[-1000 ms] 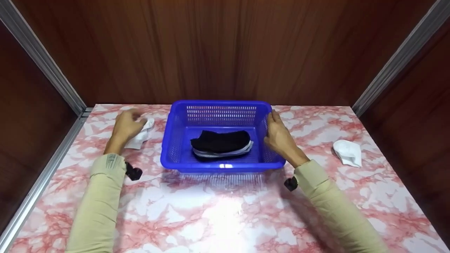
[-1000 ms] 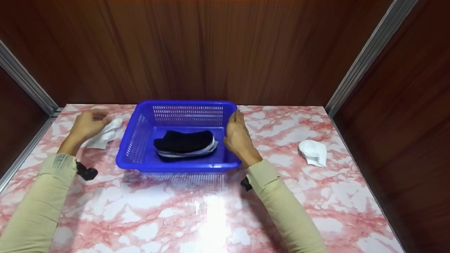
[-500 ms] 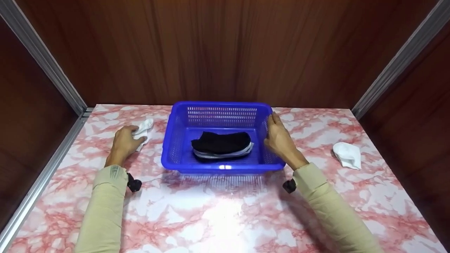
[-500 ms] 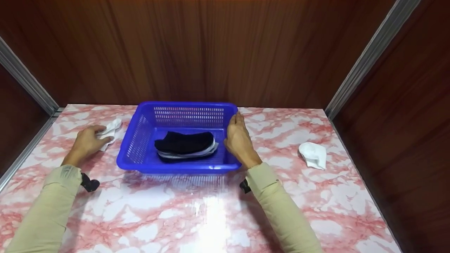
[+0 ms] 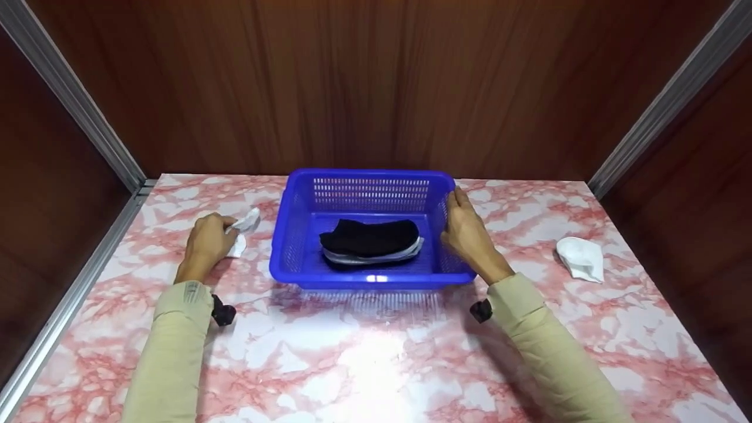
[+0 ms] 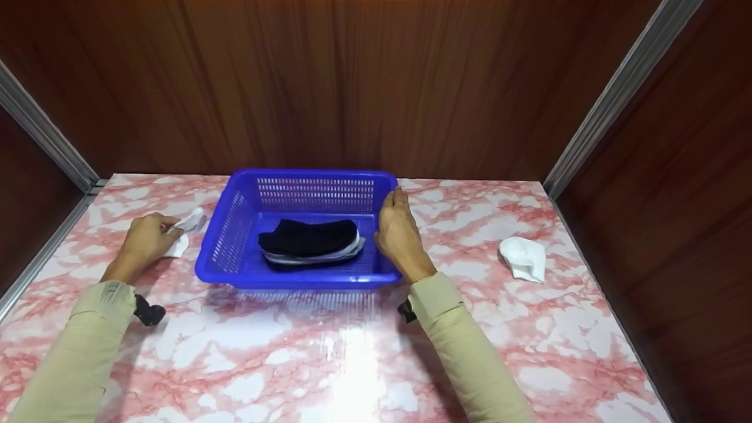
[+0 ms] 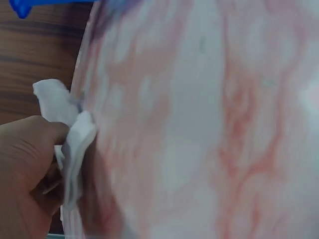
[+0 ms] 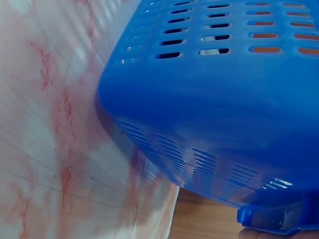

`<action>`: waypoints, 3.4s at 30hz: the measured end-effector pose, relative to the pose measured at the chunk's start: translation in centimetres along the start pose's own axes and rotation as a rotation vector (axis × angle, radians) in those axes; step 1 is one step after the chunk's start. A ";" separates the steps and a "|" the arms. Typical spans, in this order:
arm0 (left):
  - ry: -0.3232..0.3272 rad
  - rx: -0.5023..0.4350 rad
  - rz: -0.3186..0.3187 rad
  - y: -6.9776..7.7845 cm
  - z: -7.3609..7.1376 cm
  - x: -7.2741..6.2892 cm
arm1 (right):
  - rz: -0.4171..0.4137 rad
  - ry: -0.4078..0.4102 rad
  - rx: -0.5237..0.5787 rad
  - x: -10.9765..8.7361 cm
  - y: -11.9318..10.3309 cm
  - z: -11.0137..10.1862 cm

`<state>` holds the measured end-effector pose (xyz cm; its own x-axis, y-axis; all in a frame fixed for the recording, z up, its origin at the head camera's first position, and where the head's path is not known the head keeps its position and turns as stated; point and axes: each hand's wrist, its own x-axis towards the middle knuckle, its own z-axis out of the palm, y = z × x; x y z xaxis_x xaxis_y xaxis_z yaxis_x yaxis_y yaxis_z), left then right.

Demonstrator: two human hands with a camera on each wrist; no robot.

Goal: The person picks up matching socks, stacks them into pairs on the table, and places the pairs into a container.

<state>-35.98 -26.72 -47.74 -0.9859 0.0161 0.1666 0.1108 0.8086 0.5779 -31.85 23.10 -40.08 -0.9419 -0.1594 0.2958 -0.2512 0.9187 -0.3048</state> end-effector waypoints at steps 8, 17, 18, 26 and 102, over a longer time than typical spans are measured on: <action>-0.021 -0.074 0.001 1.0 -1.5 -0.7 | 0.023 -0.017 -0.006 0.0 -0.2 0.1; 0.056 -0.159 0.077 2.9 -2.2 -3.8 | 0.025 -0.024 -0.020 0.0 -0.1 0.1; 0.065 -0.178 0.086 3.2 -2.2 -4.3 | 0.023 -0.020 -0.023 0.0 -0.1 0.1; 0.093 -0.299 0.169 7.5 -2.4 -9.6 | 0.014 -0.017 -0.020 0.0 -0.4 0.2; -0.592 0.044 0.557 15.6 5.9 -18.8 | -0.047 -0.396 0.156 -16.7 -3.7 1.1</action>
<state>-16.47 -10.92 -46.57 -0.6920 0.7209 -0.0373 0.6114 0.6128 0.5006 -15.42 21.94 -44.87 -0.9338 -0.3543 -0.0490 -0.2980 0.8464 -0.4414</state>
